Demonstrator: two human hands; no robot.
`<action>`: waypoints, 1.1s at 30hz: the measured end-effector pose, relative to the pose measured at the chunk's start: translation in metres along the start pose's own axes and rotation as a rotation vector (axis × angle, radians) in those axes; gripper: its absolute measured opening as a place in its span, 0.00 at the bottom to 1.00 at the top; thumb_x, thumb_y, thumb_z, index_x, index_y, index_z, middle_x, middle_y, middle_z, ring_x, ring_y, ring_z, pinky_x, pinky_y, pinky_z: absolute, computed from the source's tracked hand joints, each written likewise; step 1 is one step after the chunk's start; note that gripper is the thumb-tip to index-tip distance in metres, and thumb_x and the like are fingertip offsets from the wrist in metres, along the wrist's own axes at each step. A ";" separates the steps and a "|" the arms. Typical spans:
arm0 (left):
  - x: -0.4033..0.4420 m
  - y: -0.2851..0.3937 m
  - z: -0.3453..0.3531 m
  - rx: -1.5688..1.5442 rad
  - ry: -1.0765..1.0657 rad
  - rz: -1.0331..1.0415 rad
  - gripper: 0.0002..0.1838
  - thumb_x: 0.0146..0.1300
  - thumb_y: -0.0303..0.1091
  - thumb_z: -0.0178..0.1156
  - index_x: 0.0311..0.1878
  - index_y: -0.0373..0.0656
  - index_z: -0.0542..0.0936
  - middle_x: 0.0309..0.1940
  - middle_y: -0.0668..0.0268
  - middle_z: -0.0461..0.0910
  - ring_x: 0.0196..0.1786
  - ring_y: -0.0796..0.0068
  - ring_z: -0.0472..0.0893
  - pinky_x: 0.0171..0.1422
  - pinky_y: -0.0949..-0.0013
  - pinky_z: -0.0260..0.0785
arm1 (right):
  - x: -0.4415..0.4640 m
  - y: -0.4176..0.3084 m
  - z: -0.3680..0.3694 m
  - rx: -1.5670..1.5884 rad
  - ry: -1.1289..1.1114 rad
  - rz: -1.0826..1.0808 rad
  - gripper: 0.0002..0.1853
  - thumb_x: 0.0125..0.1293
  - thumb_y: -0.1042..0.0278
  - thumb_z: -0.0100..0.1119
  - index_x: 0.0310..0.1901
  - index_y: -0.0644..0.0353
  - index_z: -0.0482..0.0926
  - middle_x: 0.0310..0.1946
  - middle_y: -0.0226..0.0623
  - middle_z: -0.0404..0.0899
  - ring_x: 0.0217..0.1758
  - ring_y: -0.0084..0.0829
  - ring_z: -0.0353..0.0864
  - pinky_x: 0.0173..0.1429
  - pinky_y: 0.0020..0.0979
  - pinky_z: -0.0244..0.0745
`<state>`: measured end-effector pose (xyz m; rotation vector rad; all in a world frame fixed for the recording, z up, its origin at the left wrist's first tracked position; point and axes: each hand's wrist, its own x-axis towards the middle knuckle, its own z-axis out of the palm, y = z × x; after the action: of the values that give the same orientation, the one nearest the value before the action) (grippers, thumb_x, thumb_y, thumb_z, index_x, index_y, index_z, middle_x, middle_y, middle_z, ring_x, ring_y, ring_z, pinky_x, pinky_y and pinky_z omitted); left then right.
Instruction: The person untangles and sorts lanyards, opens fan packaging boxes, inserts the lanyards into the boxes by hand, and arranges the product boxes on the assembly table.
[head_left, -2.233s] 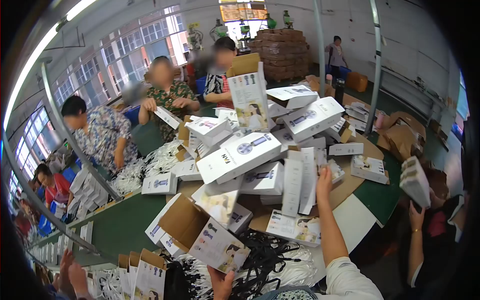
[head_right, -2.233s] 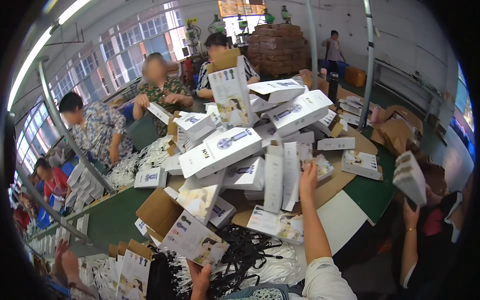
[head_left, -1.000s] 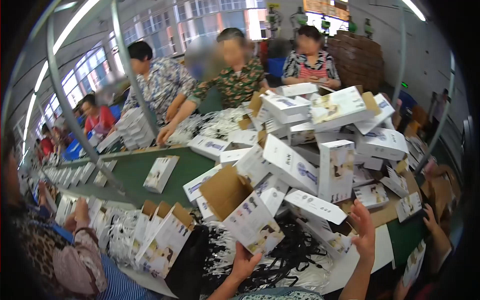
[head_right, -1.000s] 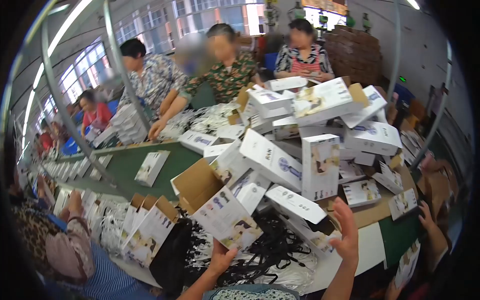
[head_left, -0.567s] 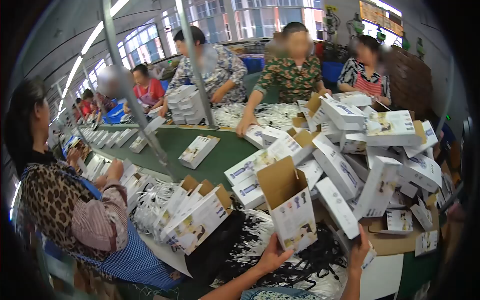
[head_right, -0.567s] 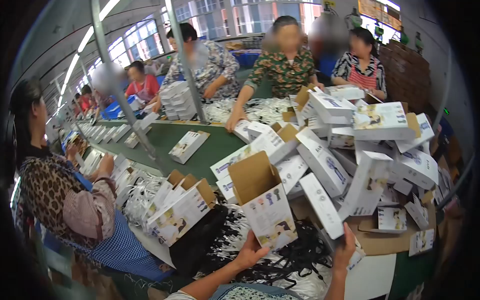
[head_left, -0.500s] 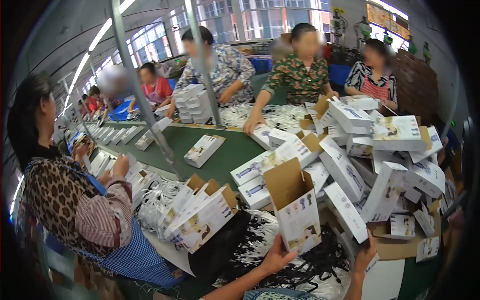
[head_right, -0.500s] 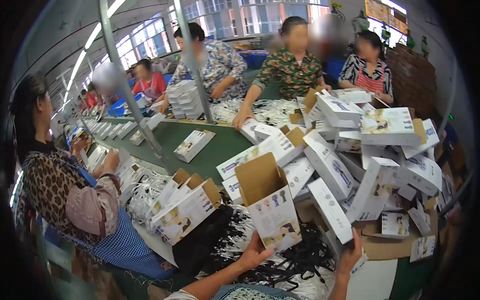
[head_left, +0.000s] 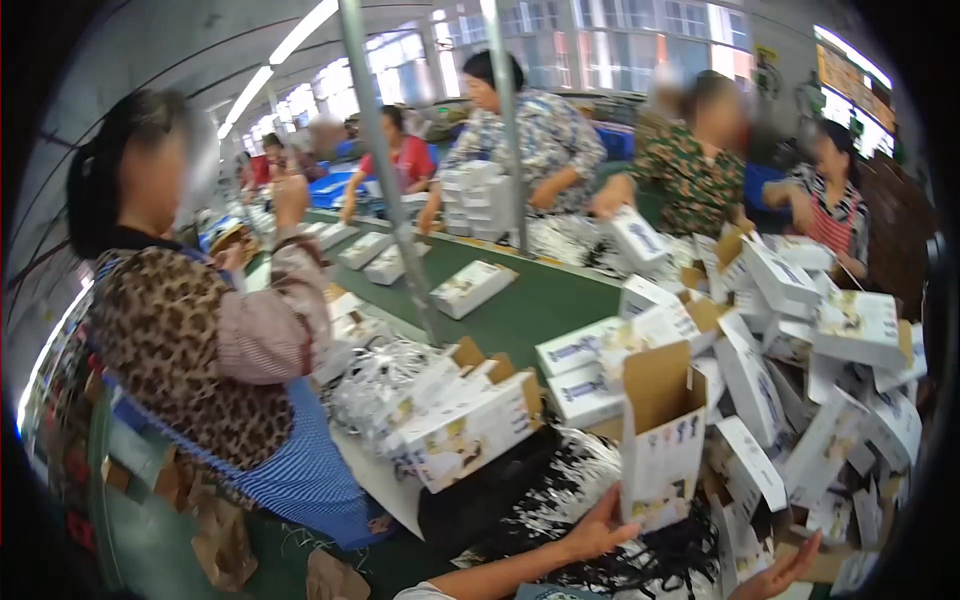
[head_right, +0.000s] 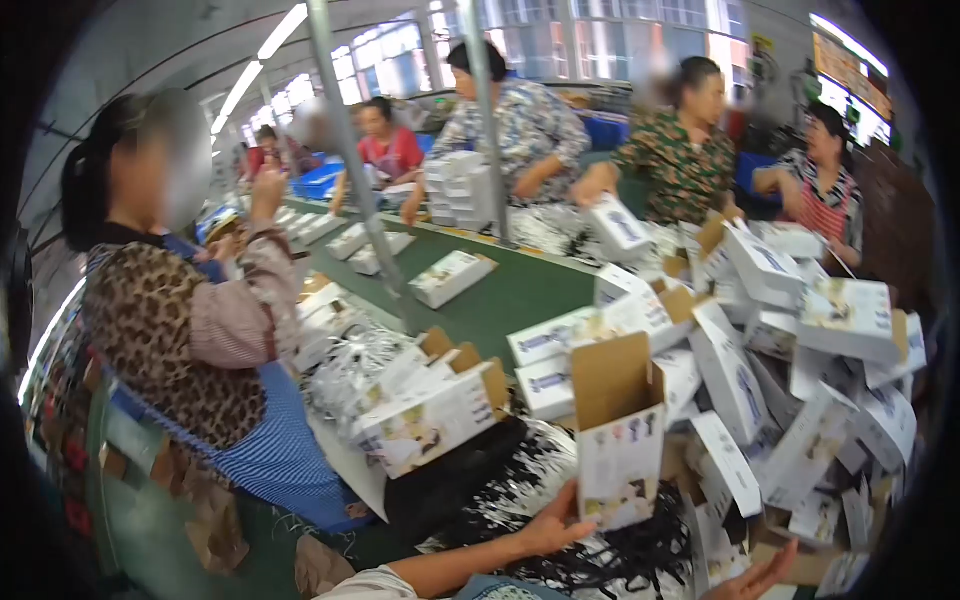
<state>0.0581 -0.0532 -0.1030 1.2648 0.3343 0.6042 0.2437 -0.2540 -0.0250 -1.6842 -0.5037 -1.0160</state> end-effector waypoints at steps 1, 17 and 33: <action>-0.001 -0.007 -0.001 -0.030 0.014 0.027 0.44 0.58 0.35 0.63 0.70 0.38 0.45 0.63 0.57 0.61 0.66 0.67 0.61 0.69 0.62 0.54 | 0.003 -0.014 0.004 0.038 -0.056 -0.011 0.18 0.71 0.64 0.46 0.55 0.69 0.71 0.50 0.51 0.74 0.52 0.44 0.74 0.55 0.37 0.70; -0.073 0.089 -0.044 -0.139 0.042 0.082 0.40 0.59 0.34 0.61 0.70 0.41 0.49 0.65 0.60 0.61 0.66 0.67 0.63 0.68 0.60 0.56 | -0.092 -0.183 0.357 0.696 -1.044 -0.233 0.19 0.60 0.63 0.59 0.51 0.60 0.75 0.52 0.46 0.73 0.56 0.43 0.71 0.61 0.38 0.63; -0.071 0.045 -0.076 0.044 0.037 -0.030 0.42 0.53 0.36 0.64 0.68 0.39 0.55 0.63 0.56 0.63 0.65 0.63 0.62 0.68 0.61 0.55 | -0.166 -0.144 0.453 0.008 -1.437 -0.871 0.33 0.45 0.40 0.63 0.52 0.47 0.75 0.50 0.34 0.72 0.61 0.41 0.64 0.68 0.67 0.39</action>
<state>-0.0512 -0.0274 -0.0882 1.2899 0.3991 0.5976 0.2159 0.2397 -0.1173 -1.9963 -2.2755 -0.1140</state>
